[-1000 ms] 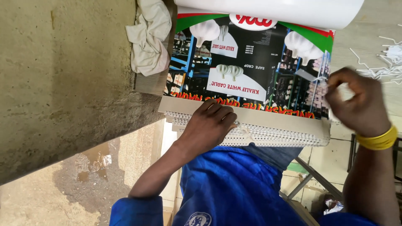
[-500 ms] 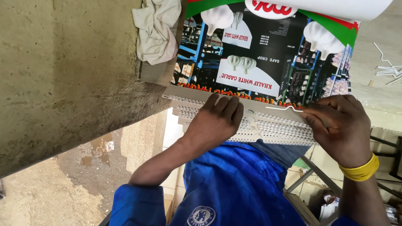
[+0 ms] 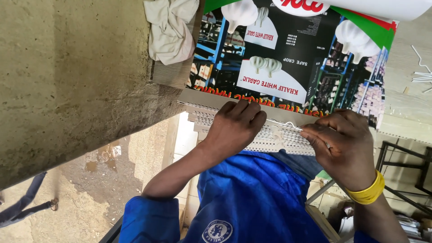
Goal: The person inserts white plastic wire ties through pre-punched holes in a stack of printed calendar pages, then bends the wire ends to secure the pages together. The person repeats this process for multiple calendar units.
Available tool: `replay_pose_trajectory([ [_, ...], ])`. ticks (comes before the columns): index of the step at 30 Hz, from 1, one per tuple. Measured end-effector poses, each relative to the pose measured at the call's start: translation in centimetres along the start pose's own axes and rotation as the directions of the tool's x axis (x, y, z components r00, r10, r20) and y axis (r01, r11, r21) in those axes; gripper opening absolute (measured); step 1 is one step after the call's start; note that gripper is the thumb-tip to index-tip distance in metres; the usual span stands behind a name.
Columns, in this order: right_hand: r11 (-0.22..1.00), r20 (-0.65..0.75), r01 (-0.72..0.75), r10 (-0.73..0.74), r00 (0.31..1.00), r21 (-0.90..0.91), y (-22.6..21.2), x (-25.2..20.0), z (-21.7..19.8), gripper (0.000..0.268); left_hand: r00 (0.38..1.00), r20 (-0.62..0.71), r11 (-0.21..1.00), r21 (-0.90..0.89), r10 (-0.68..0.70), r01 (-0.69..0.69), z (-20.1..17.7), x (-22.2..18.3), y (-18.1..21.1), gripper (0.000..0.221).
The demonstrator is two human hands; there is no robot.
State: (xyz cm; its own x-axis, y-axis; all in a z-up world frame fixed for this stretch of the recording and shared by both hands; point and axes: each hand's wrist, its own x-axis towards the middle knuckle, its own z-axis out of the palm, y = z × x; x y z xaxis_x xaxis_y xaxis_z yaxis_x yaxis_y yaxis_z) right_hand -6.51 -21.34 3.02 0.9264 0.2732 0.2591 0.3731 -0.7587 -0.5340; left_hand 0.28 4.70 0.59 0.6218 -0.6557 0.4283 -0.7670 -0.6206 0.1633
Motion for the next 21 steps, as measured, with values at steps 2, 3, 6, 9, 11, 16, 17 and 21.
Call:
replay_pose_trajectory([
  [2,1.000,0.002,0.008,-0.008,1.000,-0.016,-0.1,0.1,0.5,0.009,1.000,-0.006,1.000,-0.013,-0.002,0.001,0.2,0.0,-0.1,0.020],
  [3,1.000,0.001,0.016,-0.016,1.000,-0.006,-0.4,0.2,0.8,0.010,1.000,-0.012,1.000,-0.024,-0.001,0.001,0.2,0.0,-0.1,0.018],
  [6,1.000,-0.016,0.026,-0.025,1.000,0.012,-0.7,0.5,1.5,0.011,1.000,-0.025,0.999,-0.033,0.003,-0.004,-0.1,0.1,-0.1,0.017],
  [9,1.000,-0.043,0.023,-0.022,0.999,0.019,-1.1,0.9,2.0,0.010,1.000,-0.022,1.000,0.000,0.008,-0.008,-0.9,0.3,-0.3,0.018],
  [11,1.000,-0.054,0.021,-0.020,0.998,0.018,-1.2,1.1,2.2,0.010,1.000,-0.014,0.999,0.034,0.006,-0.006,-1.7,0.2,-0.8,0.019],
  [16,0.987,-0.052,-0.070,0.078,0.996,0.143,-0.9,0.4,2.8,0.011,0.999,0.031,0.996,0.084,-0.031,0.028,-2.9,-1.3,-2.7,0.015],
  [17,0.987,-0.051,-0.067,0.075,0.996,0.145,-1.0,0.8,3.0,0.011,0.999,0.031,0.996,0.087,-0.034,0.032,-2.6,-1.5,-2.6,0.015],
  [21,0.976,-0.077,-0.041,0.059,0.995,0.213,-1.0,1.4,3.5,0.010,1.000,0.012,0.998,0.065,-0.024,0.023,-1.9,-1.7,-2.6,0.018],
])
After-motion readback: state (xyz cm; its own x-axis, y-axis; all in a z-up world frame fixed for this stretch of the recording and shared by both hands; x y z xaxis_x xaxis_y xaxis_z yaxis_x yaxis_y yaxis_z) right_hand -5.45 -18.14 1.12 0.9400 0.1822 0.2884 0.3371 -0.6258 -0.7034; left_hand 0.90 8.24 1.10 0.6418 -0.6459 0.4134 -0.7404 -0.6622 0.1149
